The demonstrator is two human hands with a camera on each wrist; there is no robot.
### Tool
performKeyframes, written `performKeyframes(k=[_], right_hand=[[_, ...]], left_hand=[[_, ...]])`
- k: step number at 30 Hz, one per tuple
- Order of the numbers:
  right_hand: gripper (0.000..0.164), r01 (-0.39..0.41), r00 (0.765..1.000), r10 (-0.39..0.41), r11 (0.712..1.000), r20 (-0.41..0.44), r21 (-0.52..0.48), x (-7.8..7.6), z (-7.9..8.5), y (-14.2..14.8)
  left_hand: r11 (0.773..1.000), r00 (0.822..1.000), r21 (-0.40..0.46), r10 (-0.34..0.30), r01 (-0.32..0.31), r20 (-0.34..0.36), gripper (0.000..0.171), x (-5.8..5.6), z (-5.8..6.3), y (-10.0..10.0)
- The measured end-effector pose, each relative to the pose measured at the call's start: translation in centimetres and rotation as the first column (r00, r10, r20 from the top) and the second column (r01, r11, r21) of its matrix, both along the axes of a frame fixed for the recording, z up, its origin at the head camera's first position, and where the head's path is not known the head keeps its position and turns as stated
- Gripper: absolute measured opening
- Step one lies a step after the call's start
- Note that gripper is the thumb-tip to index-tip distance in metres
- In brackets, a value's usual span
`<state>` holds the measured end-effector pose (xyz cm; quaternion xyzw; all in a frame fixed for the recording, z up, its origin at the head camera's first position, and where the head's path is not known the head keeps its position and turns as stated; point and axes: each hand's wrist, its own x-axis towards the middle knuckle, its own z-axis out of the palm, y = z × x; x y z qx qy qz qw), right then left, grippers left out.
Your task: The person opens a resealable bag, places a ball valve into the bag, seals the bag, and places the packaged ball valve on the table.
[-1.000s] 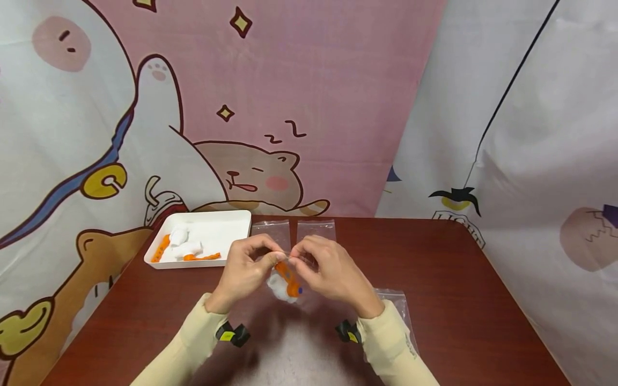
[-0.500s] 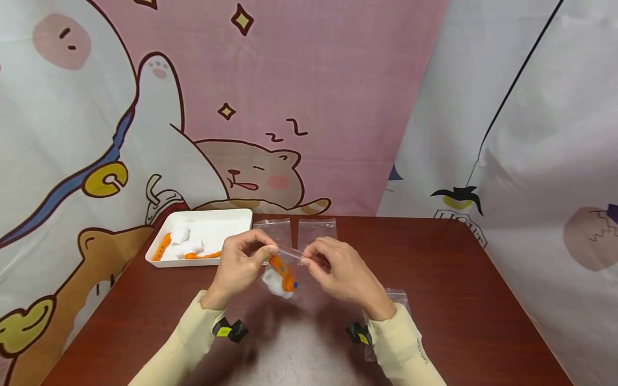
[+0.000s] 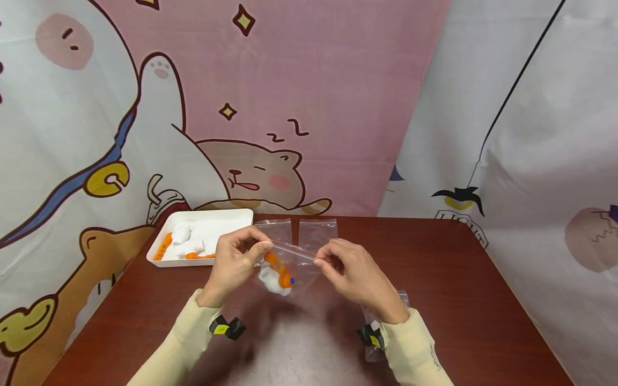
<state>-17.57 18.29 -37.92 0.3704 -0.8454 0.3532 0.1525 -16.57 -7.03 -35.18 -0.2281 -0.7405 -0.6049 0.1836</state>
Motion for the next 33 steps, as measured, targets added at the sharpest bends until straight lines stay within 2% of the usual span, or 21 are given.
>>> performKeyframes(k=[8,14,19,26,30,33], right_hand=[[0.006,0.004,0.999,-0.005,1.0,-0.041,-0.007,-0.1,-0.2,0.5],[0.011,0.0,0.996,-0.003,0.999,-0.093,-0.033,-0.1,-0.3,0.6],[0.015,-0.009,0.995,0.004,0.999,-0.101,-0.05,-0.2,-0.5,0.8],[0.011,0.057,0.998,-0.056,0.993,0.017,-0.105,0.3,-0.5,0.7],[0.01,0.041,0.994,-0.021,0.983,0.108,-0.181,1.1,0.3,0.3],[0.01,0.052,0.982,-0.011,0.976,0.189,-0.213,1.5,1.0,0.1]], left_hand=[[1.0,1.0,0.013,-0.011,0.011,0.021,0.005,0.0,0.0,-0.1],[1.0,1.0,0.007,-0.005,0.005,0.026,0.004,0.0,-0.2,-0.1],[1.0,0.999,0.003,-0.002,0.001,0.032,0.005,0.0,-0.3,-0.1],[1.0,0.997,0.015,-0.026,0.025,0.078,0.008,0.1,-0.3,0.0],[0.998,0.994,0.033,-0.056,0.053,0.089,0.009,0.3,-0.3,0.5],[0.996,0.994,0.059,-0.066,0.061,0.086,0.008,0.2,-0.3,0.9]])
